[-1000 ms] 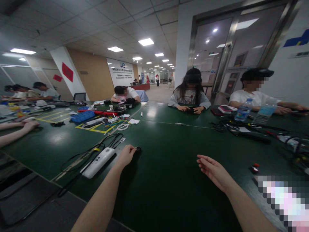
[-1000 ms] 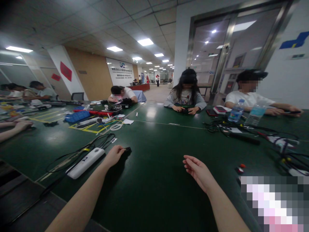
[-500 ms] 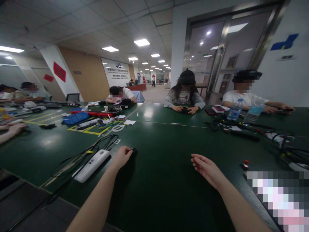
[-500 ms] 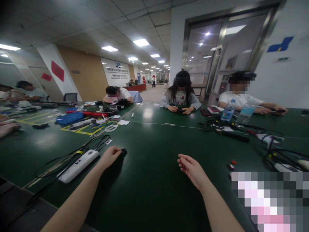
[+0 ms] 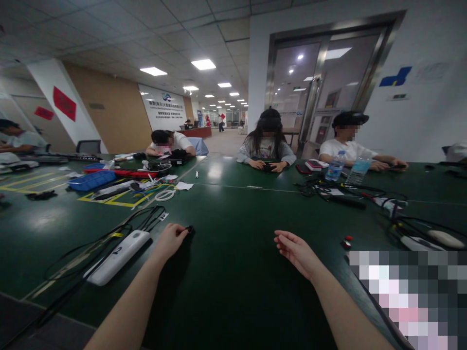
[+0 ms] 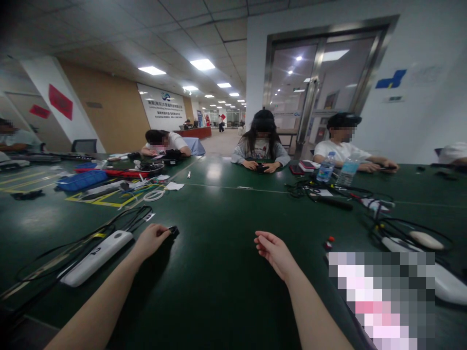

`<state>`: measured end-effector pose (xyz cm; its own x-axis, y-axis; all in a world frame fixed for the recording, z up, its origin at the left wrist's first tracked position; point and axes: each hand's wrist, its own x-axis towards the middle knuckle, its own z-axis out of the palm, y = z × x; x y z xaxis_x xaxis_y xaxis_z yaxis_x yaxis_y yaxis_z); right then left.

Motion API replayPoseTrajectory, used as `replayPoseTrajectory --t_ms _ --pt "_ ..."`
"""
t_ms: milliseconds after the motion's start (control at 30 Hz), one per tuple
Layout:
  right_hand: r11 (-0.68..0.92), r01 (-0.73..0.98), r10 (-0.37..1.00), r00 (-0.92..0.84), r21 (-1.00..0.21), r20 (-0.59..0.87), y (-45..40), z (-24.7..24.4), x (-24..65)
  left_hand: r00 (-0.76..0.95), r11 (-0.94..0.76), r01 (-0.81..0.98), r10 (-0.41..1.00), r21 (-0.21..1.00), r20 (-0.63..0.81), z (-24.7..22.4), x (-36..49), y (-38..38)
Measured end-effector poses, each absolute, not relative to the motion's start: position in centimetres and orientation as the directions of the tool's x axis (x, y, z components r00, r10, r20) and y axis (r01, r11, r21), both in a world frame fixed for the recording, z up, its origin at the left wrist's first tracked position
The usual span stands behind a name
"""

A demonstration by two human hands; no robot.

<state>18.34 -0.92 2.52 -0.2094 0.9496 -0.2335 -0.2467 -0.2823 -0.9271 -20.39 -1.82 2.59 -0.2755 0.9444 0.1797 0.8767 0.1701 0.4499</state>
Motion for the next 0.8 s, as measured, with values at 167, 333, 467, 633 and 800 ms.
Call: replayPoseTrajectory --t_ms 167,333,467,633,800 --pt "-0.277 -0.24 0.95 -0.212 -0.93 -0.228 -0.76 2.22 18.45 -0.305 0.185 0.859 0.934 0.478 0.186 2.23 -20.81 -1.64" --pt "-0.28 -0.237 0.949 -0.217 -0.93 -0.23 -0.7 2.14 18.54 -0.31 0.196 0.855 0.935 0.48 0.171 2.3 -20.8 -1.67" --pt "-0.279 -0.231 0.95 -0.208 -0.932 -0.233 -0.74 2.2 18.49 -0.308 0.202 0.864 0.937 0.462 0.165 2.43 -20.63 -1.7" --pt "-0.279 -0.231 0.95 -0.207 -0.932 -0.233 -0.86 2.35 18.42 -0.31 0.188 0.846 0.935 0.5 0.174 2.42 -20.56 -1.65" --pt "-0.286 -0.236 0.949 -0.204 -0.929 -0.24 -1.14 2.91 18.3 -0.3 0.183 0.808 0.946 0.56 0.124 2.59 -20.94 -1.69"
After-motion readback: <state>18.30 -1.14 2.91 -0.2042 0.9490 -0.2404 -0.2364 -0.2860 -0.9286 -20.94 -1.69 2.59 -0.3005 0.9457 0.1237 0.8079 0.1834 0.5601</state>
